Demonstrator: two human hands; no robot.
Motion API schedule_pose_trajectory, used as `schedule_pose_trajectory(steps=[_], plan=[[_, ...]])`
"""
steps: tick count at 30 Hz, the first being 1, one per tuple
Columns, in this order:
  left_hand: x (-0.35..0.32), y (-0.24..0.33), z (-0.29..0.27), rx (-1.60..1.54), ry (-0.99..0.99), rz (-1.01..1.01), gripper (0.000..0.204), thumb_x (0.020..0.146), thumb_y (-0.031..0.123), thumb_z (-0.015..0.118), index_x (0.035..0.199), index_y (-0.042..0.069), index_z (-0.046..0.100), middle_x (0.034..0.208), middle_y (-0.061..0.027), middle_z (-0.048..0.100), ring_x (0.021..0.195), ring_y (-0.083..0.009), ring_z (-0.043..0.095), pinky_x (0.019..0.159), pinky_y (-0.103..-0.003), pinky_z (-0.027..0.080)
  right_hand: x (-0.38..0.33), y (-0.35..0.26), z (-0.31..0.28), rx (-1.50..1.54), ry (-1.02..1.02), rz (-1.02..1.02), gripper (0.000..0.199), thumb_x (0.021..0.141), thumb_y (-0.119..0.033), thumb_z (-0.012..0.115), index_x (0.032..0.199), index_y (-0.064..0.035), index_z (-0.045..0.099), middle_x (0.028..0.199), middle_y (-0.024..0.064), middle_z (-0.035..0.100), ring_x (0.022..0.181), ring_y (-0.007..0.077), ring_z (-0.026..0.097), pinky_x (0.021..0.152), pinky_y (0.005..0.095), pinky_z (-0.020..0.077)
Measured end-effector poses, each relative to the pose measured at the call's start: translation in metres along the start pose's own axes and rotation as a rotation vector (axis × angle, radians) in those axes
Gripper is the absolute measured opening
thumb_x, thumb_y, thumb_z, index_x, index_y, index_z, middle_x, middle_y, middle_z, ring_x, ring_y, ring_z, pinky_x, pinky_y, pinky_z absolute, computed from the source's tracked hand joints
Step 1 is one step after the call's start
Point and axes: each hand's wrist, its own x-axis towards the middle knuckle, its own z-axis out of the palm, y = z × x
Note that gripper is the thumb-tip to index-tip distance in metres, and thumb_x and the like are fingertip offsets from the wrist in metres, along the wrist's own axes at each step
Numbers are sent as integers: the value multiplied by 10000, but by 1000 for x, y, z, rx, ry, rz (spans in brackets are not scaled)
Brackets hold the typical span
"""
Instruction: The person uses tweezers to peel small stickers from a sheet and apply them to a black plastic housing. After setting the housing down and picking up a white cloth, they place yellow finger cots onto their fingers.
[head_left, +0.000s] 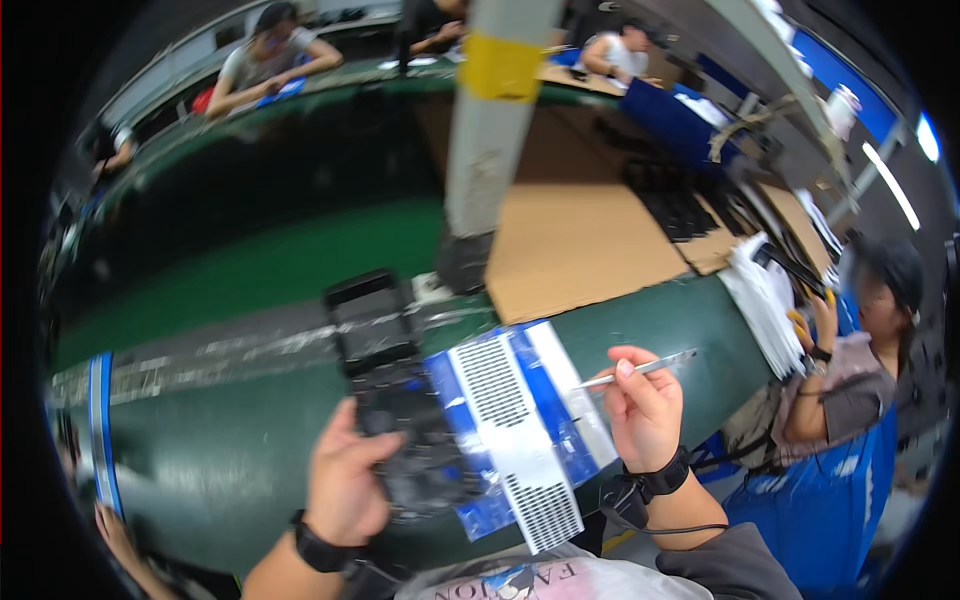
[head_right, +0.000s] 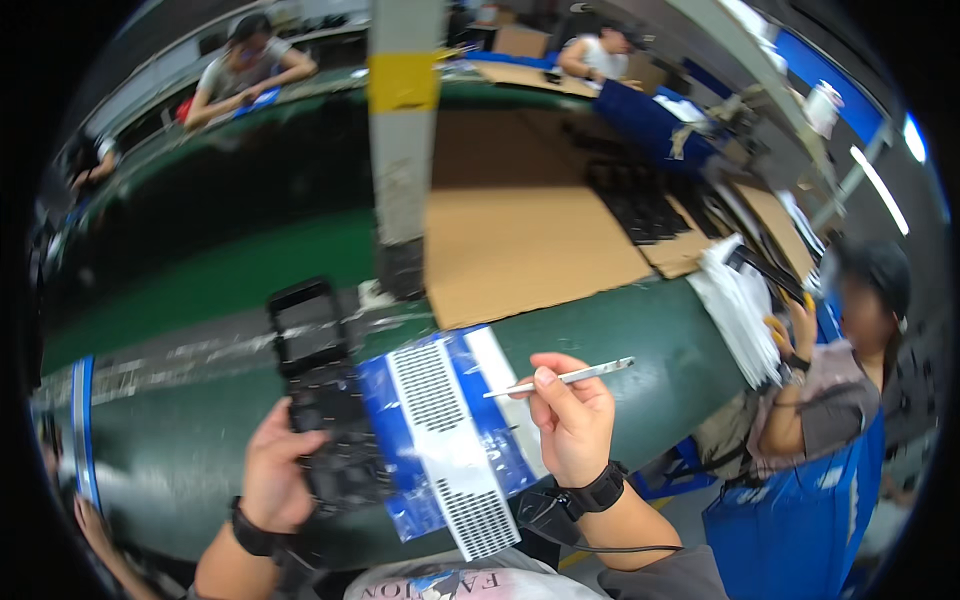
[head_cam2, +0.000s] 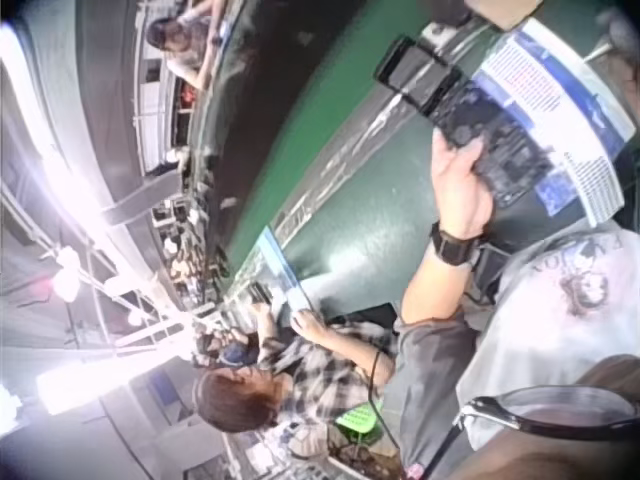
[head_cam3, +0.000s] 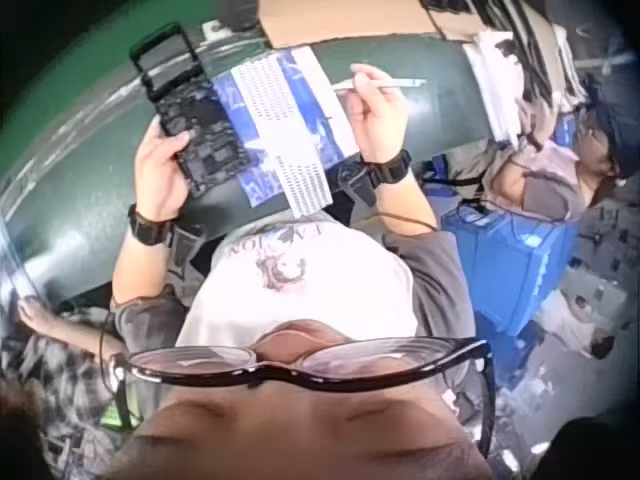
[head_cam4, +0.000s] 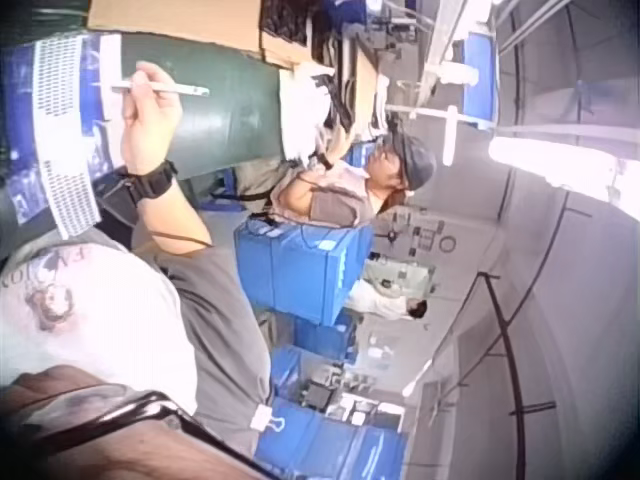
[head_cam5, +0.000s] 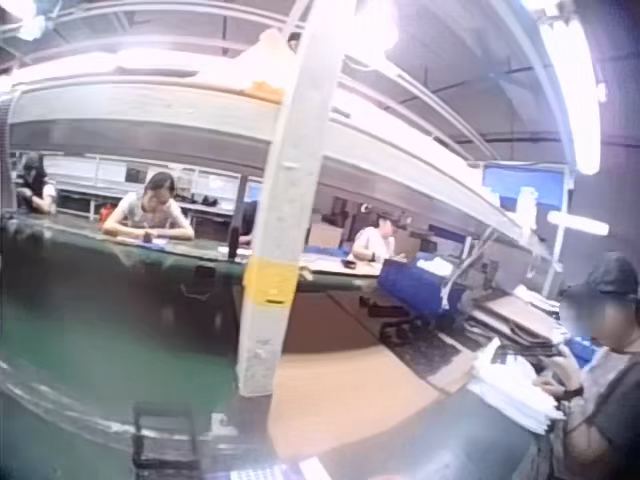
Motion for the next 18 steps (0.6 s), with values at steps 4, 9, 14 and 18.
schedule_pose_trajectory(steps=[4,9,14,18], plan=[[91,55,3,-7,-249,108,278,834,179,457,1046,0,460,941,-125,570,873,-223,560,813,-339,441,11,-6,-41,-61,87,11,157,783,-51,562,916,31,540,685,119,589,454,56,409,413,169,283],[65,57,-72,125,179,205,410,806,281,538,1135,76,401,1126,-125,458,1030,-197,462,877,-383,378,40,-36,-110,-374,249,-205,161,798,-117,563,870,27,569,704,65,584,550,75,489,467,192,358],[-18,31,-38,192,108,192,482,798,160,481,1239,46,326,1215,-152,428,1065,-195,466,861,-343,398,149,-79,-186,-991,239,-346,189,784,-141,534,888,2,599,709,80,599,693,151,582,618,268,446],[-34,28,-33,145,175,302,455,781,102,496,1205,22,350,1191,-179,434,1060,-208,461,836,-339,411,249,-73,-199,-1652,266,-419,171,751,-108,522,877,-46,620,804,164,606,798,306,580,706,352,446]])
